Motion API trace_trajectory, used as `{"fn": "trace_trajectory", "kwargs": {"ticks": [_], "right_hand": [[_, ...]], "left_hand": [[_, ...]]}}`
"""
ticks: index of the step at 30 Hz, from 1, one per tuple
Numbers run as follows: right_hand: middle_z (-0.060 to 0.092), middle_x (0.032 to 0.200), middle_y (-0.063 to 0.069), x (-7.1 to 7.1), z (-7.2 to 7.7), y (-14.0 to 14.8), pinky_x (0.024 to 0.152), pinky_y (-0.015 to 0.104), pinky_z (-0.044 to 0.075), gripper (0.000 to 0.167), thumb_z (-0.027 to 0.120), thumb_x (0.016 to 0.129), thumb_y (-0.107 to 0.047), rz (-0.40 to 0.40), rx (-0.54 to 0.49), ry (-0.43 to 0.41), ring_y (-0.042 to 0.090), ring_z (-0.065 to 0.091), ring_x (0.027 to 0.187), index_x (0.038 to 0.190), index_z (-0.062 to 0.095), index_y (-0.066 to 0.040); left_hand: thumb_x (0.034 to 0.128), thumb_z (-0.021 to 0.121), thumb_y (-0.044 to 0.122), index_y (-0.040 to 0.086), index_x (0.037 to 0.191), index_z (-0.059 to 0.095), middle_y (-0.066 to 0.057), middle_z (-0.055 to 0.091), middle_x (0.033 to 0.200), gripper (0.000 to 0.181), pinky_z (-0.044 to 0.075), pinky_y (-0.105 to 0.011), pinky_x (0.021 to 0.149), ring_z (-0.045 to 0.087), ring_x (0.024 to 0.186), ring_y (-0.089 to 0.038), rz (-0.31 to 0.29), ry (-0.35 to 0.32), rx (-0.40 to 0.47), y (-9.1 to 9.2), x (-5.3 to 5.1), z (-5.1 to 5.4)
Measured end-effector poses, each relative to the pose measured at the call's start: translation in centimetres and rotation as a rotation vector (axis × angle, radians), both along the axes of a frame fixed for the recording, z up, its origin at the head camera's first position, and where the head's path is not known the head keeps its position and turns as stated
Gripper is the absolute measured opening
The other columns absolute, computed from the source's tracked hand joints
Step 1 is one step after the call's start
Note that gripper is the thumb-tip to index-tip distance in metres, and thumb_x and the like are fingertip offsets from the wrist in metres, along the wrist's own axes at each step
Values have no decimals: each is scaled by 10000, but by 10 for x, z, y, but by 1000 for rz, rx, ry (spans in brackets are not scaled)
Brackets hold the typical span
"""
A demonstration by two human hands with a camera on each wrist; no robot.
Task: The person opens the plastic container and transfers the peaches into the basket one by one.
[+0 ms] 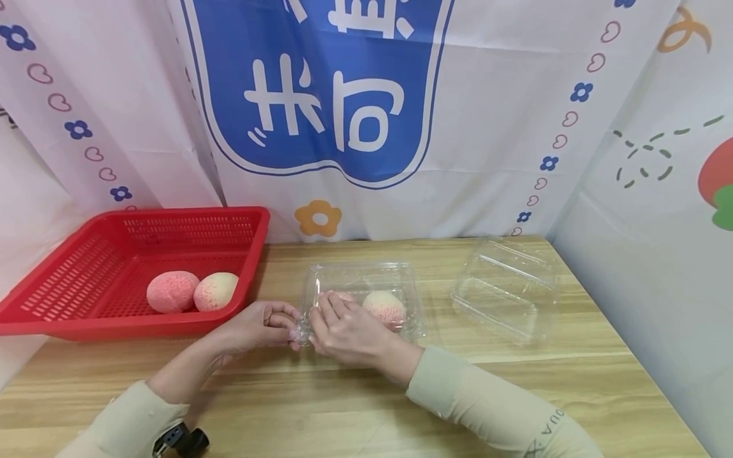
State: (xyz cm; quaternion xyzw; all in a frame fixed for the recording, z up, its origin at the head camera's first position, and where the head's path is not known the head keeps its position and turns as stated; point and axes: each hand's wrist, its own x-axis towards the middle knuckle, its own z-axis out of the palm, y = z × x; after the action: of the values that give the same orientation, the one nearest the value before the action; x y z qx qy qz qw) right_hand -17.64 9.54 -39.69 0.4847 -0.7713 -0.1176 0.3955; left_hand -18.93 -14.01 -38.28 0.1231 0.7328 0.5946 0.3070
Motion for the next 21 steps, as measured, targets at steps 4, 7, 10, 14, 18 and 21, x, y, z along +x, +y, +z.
{"fn": "trace_trajectory", "kwargs": {"ticks": [4,7,10,14,18,21], "right_hand": [[741,1090,175,0,0,1,877,357,594,457,369,1034,-350,3,-3,6,303,727,1029,1082,687,-26],[742,1081,173,-1,-1,1,880,353,593,465,352,1040,-345,5,-1,11,297,729,1024,1074,687,-24],[744,1079,167,-1,0,0,892,347,588,452,361,1039,-335,7,-9,2,286,730,1023,1076,686,-24],[744,1094,159,2,3,-2,910,342,581,420,453,1009,-363,-7,-23,-30,277,728,1037,1089,689,-24],[737,1132,151,6,5,0,916,330,577,438,580,952,-423,-40,-31,-65,271,714,1077,1107,702,-32],[731,1160,140,8,7,1,917,322,575,457,636,920,-450,-58,-50,-92,263,705,1101,1123,710,-47]], "left_hand": [[928,646,29,-99,1224,496,-80,751,912,356,587,-320,892,723,830,-170,16,-3,-8,2,1,2],[928,649,32,-100,1230,494,-87,752,919,364,586,-325,896,723,834,-174,21,-10,-10,2,1,3],[927,657,39,-94,1218,504,-104,758,930,355,586,-330,898,730,844,-177,23,-11,-10,2,3,4],[923,652,40,-82,1197,524,-126,764,962,326,585,-330,900,733,867,-180,27,-3,-10,1,4,3],[926,641,54,-78,1211,529,-140,760,996,334,579,-329,915,734,895,-201,20,15,-26,-2,3,3],[933,641,78,-74,1239,526,-141,757,1010,361,572,-335,934,735,915,-213,-2,3,-39,-4,3,4]]}}
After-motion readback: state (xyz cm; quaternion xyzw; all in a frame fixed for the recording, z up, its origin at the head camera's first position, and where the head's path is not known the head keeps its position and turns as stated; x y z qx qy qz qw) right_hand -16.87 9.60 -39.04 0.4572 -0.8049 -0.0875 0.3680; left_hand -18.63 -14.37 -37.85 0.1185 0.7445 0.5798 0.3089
